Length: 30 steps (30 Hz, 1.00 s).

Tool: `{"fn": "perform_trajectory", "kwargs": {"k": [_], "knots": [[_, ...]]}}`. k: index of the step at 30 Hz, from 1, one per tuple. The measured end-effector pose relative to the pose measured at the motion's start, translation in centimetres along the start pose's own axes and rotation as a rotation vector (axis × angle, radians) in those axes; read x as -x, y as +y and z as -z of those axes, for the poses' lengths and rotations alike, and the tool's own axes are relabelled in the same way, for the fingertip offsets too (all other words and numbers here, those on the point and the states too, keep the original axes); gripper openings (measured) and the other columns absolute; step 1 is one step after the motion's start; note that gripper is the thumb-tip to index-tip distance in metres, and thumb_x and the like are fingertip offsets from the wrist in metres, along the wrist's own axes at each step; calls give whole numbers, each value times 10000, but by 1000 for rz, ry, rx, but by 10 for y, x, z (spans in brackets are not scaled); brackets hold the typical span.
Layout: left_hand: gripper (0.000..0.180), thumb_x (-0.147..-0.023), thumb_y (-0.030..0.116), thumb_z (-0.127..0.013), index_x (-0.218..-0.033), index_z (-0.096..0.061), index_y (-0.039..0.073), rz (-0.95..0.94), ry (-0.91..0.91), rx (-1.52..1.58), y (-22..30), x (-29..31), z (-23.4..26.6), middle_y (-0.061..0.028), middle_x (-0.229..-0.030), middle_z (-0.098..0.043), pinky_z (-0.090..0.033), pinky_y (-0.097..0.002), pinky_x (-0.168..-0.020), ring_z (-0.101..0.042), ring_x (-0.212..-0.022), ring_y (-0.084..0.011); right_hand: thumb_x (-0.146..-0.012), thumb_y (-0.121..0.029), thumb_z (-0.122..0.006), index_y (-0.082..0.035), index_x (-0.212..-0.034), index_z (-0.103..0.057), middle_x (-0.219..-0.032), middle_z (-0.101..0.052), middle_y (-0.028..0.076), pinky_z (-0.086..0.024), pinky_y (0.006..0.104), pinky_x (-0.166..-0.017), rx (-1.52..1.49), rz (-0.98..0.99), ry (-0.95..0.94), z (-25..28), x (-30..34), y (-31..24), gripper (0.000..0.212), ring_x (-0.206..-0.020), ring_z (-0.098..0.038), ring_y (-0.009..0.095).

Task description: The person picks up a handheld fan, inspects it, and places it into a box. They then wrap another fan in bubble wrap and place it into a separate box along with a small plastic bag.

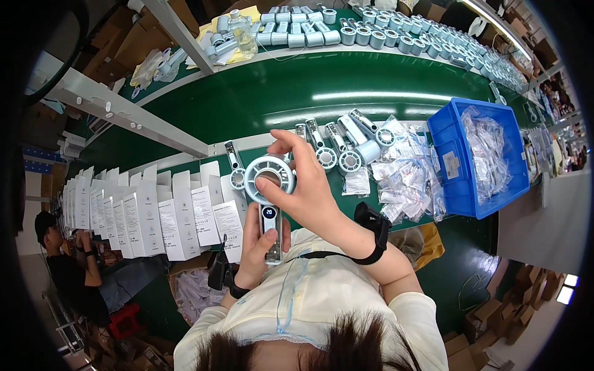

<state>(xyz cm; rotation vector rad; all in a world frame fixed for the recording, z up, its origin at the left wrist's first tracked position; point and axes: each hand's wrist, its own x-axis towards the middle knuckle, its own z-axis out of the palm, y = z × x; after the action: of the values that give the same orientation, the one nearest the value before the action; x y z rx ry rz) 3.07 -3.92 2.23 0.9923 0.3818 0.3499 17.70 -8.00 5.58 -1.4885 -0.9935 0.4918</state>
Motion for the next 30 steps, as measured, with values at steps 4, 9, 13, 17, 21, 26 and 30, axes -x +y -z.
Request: {"fn": "perform_trajectory", "kwargs": {"k": [4, 9, 13, 17, 21, 26, 30], "knots": [[496, -828, 258, -574, -1147, -275, 24, -5, 15, -5, -2, 0, 1, -80, -790, -512, -416, -220, -550, -503, -626, -105, -771, -57, -578, -34, -1241, -346, -1053, -481, 107, -451, 253, -755, -46, -11, -14, 1, 1, 1, 525, -917, -514, 143], [501, -829, 270, -575, -1146, -275, 24, -12, -3, 8, -2, 0, 2, -81, -796, -516, -416, -219, -550, -505, -630, -106, -798, -55, -547, -29, -1239, -353, -1071, -481, 115, -443, 254, -772, -54, -13, -14, 1, 2, 1, 482, -930, -511, 144], [507, -830, 284, -576, -1144, -274, 24, -8, 9, 14, -2, 0, 2, -82, -794, -516, -416, -220, -547, -505, -629, -106, -811, -52, -528, -22, -1235, -358, -1082, -480, 121, -427, 262, -808, -69, -12, -10, 1, 2, 0, 458, -957, -503, 152], [512, -831, 296, -574, -1146, -274, 26, -14, 3, 17, -3, -1, 3, -84, -795, -516, -415, -220, -544, -506, -632, -108, -822, -71, -513, -16, -1232, -362, -1086, -483, 126, -403, 278, -852, -95, -6, -8, 1, 2, 0, 441, -993, -488, 166], [509, -835, 315, -566, -1141, -277, 30, -12, 3, 25, -1, -1, 1, -89, -790, -512, -416, -221, -542, -505, -619, -113, -856, -154, -466, -10, -1230, -365, -1093, -492, 134, -375, 304, -891, -203, -33, -6, 3, 0, -1, 413, -1022, -476, 181], [495, -840, 340, -551, -1130, -288, 37, -12, -18, 93, -3, -2, 1, -94, -784, -505, -418, -222, -541, -503, -599, -121, -903, -247, -355, 2, -1208, -391, -1071, -527, 137, -344, 324, -920, -271, -20, 100, 9, 0, 7, 396, -1022, -486, 195], [476, -847, 340, -539, -1126, -295, 42, -1, 6, 109, -4, 0, 4, -97, -780, -502, -417, -222, -538, -502, -591, -124, -918, -201, -345, 12, -1139, -460, -1017, -564, 121, -374, 310, -871, -146, 32, 206, 20, 12, 38, 327, -971, -518, 190]]}}
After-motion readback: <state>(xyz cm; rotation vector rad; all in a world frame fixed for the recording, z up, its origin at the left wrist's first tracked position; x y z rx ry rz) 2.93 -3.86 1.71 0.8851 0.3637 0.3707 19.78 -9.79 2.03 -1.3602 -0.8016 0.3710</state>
